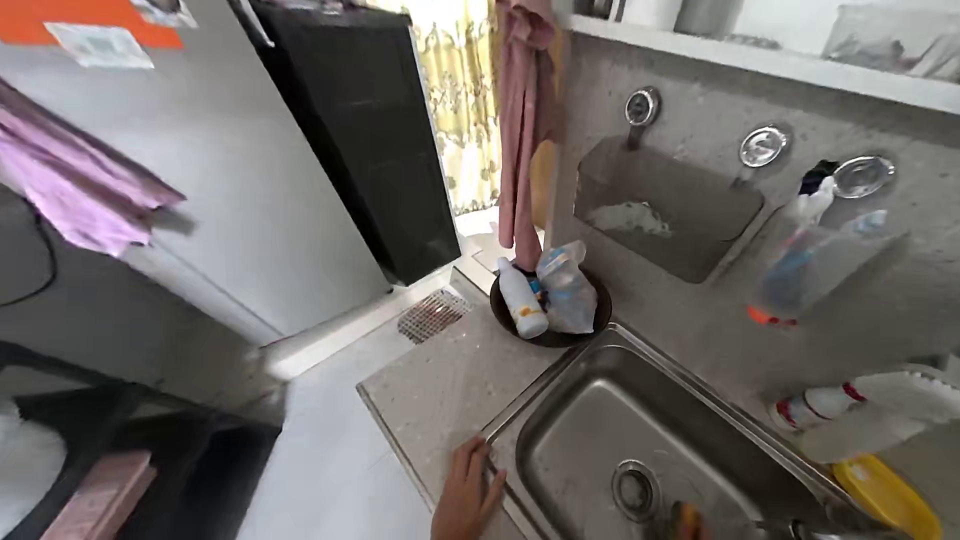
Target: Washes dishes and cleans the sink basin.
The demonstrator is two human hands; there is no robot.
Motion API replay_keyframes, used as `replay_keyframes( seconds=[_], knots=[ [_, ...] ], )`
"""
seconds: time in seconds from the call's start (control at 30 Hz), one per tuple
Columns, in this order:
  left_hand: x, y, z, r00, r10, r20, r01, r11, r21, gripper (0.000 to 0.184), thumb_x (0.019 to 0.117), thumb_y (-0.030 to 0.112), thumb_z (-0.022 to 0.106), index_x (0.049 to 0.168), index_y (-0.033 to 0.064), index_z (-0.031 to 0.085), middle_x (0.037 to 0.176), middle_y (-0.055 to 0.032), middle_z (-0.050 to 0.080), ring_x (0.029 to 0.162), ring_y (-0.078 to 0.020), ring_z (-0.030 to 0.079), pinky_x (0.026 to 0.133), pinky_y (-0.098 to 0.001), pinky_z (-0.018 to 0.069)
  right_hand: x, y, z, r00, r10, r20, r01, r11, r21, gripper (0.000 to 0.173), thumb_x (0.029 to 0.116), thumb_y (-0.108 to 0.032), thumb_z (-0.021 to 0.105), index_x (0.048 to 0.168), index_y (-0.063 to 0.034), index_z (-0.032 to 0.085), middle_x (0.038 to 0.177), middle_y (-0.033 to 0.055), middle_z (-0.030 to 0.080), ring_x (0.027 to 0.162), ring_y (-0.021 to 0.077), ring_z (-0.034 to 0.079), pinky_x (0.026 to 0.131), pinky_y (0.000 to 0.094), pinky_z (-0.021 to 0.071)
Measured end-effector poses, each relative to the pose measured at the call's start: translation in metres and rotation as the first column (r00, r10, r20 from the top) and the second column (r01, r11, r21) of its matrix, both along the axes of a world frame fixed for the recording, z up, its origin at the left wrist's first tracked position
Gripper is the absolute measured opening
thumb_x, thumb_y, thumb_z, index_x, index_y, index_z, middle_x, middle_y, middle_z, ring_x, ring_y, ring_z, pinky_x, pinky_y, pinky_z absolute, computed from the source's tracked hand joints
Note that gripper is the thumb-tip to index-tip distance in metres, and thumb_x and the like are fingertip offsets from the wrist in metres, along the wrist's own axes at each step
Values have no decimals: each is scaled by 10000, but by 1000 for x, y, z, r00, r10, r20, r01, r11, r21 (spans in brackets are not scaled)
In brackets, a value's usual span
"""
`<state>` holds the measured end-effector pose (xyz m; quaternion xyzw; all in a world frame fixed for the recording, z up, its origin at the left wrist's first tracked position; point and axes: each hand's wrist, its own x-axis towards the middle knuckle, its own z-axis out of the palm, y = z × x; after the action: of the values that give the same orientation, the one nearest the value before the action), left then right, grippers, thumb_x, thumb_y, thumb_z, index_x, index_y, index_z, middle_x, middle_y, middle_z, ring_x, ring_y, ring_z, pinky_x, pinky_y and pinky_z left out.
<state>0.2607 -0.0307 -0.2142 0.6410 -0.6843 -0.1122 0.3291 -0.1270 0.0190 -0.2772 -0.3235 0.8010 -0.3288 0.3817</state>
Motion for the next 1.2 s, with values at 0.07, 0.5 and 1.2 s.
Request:
replay_keyframes(
  seconds=[0.07, 0.5, 1.2],
  knots=[
    [0, 0, 0, 1000, -6, -4, 6, 1000, 14, 558, 988, 432, 484, 1209, -48, 665, 1349, -269, 593, 1246, -441, 581, 1046, -510, 483, -8, -15, 1, 909, -231, 346, 322, 918, -232, 563, 1039, -135, 392, 1561, -9, 222, 1256, 212, 532, 979, 215, 598, 822, 398, 541],
    [2, -2, -2, 999, -45, 4, 45, 999, -20, 598, 1015, 487, 413, 1170, -29, 672, 1297, -262, 618, 1207, -432, 600, 1028, -510, 485, -17, -91, 127, 654, -196, 730, 501, 836, -224, 241, 1123, -301, 347, 1255, -143, 471, 918, 2, 666, 659, 91, 663, 566, 265, 589],
    [3, -2, -3, 998, -54, 27, 54, 999, 2, 625, 1041, 507, 368, 1204, -17, 665, 1329, -249, 606, 1254, -431, 572, 1062, -507, 460, 34, -101, 108, 531, -67, 845, 279, 955, -100, 709, 1051, -633, 80, 1159, -97, 530, 879, 71, 671, 621, 161, 636, 531, 311, 559]
  ],
)
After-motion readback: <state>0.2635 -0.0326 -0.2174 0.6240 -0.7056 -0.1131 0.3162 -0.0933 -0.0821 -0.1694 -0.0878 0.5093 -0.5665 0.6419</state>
